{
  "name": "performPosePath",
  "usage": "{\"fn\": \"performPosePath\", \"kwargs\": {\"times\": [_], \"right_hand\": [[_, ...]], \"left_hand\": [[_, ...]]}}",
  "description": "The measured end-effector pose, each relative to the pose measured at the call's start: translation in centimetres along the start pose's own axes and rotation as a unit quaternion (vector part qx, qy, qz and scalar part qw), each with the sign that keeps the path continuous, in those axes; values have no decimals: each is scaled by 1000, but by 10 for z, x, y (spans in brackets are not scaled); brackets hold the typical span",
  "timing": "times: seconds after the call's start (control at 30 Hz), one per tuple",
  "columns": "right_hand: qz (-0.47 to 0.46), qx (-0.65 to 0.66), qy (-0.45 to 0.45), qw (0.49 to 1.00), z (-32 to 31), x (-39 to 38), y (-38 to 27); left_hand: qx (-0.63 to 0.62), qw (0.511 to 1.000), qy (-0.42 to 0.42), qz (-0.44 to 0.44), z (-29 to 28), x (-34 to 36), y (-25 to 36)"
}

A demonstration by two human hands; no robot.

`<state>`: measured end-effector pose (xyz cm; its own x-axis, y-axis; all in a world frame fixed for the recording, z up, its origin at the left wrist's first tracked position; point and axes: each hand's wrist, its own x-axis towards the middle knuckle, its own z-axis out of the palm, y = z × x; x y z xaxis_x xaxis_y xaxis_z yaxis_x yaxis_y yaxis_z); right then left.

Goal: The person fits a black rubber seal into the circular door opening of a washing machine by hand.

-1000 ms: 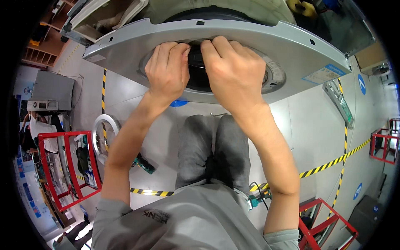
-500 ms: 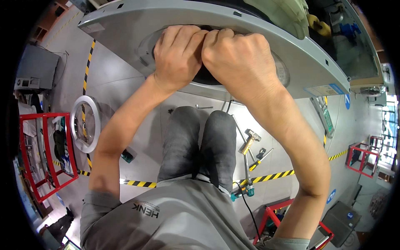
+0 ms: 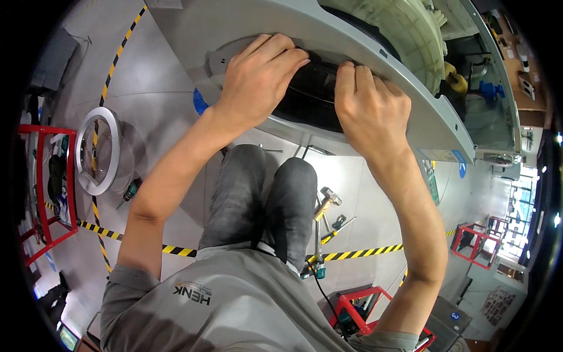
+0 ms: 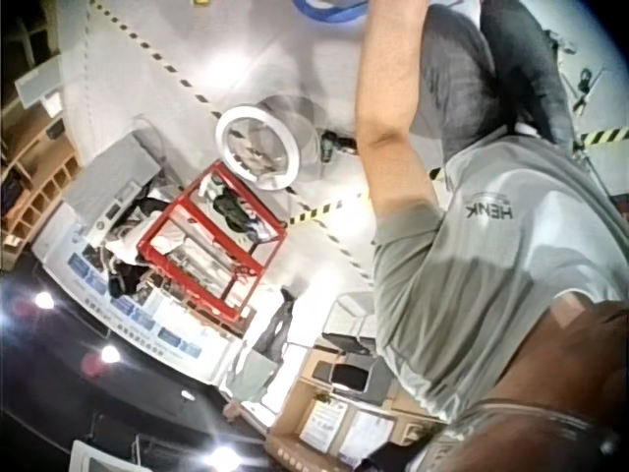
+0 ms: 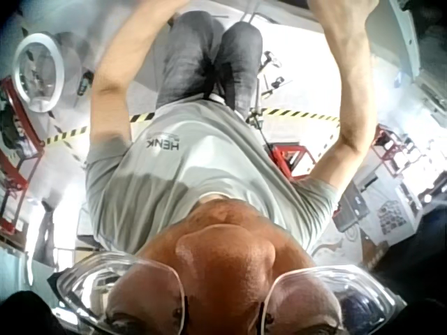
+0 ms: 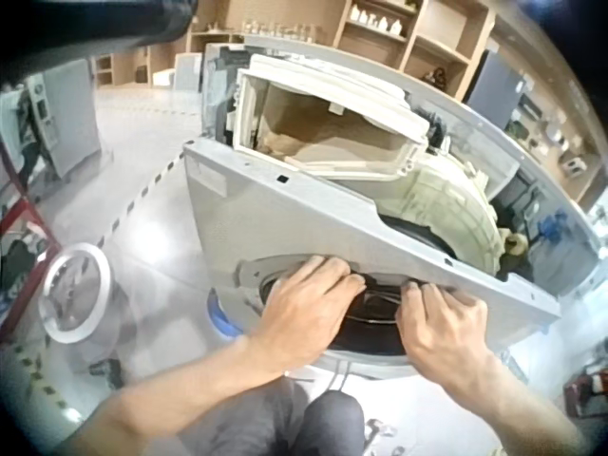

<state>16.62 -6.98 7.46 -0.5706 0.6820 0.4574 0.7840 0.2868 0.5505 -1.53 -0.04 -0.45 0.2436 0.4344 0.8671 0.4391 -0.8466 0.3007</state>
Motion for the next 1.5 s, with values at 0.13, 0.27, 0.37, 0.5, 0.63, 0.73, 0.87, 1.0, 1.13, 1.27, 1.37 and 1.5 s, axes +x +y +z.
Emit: {"fn": "performPosePath", "kwargs": {"times": [0.13, 0.27, 0.37, 0.5, 0.63, 0.73, 0.87, 1.0, 1.13, 1.27, 1.37, 1.5], "right_hand": [[5, 16, 8, 1000, 1, -1, 0], [9, 15, -1, 1000, 1, 0, -1], [19, 20, -12, 1000, -1, -2, -1], [20, 36, -1, 999, -2, 1, -2], [21, 29, 5, 999, -1, 1, -2], [23, 31, 9, 999, -1, 2, -3], [24, 32, 19, 999, 0, 1, -3], [27, 32, 17, 999, -1, 1, -4], [23, 37, 22, 999, -1, 1, -4], [28, 36, 24, 999, 1, 0, -4], [29, 33, 34, 998, 2, 0, -3], [30, 45, 51, 997, 4, 1, -4]], "left_hand": [[44, 999, -17, 20, -3, 2, 2], [75, 995, -36, 51, -12, 8, 4], [89, 992, -58, 73, -15, 9, 1], [94, 989, -72, 90, -22, 6, -9], [44, 998, -39, 36, -14, -4, -11], [34, 999, -8, 3, -6, -9, -9], [49, 999, -20, 2, -6, -7, -6], [57, 996, -66, -1, -10, -6, -4], [69, 992, -108, 11, -19, 2, -2], [112, 982, -147, 26, -22, 8, 3], [127, 978, -156, 51, -23, 11, 2], [114, 979, -159, 60, -27, 10, 4]]}}
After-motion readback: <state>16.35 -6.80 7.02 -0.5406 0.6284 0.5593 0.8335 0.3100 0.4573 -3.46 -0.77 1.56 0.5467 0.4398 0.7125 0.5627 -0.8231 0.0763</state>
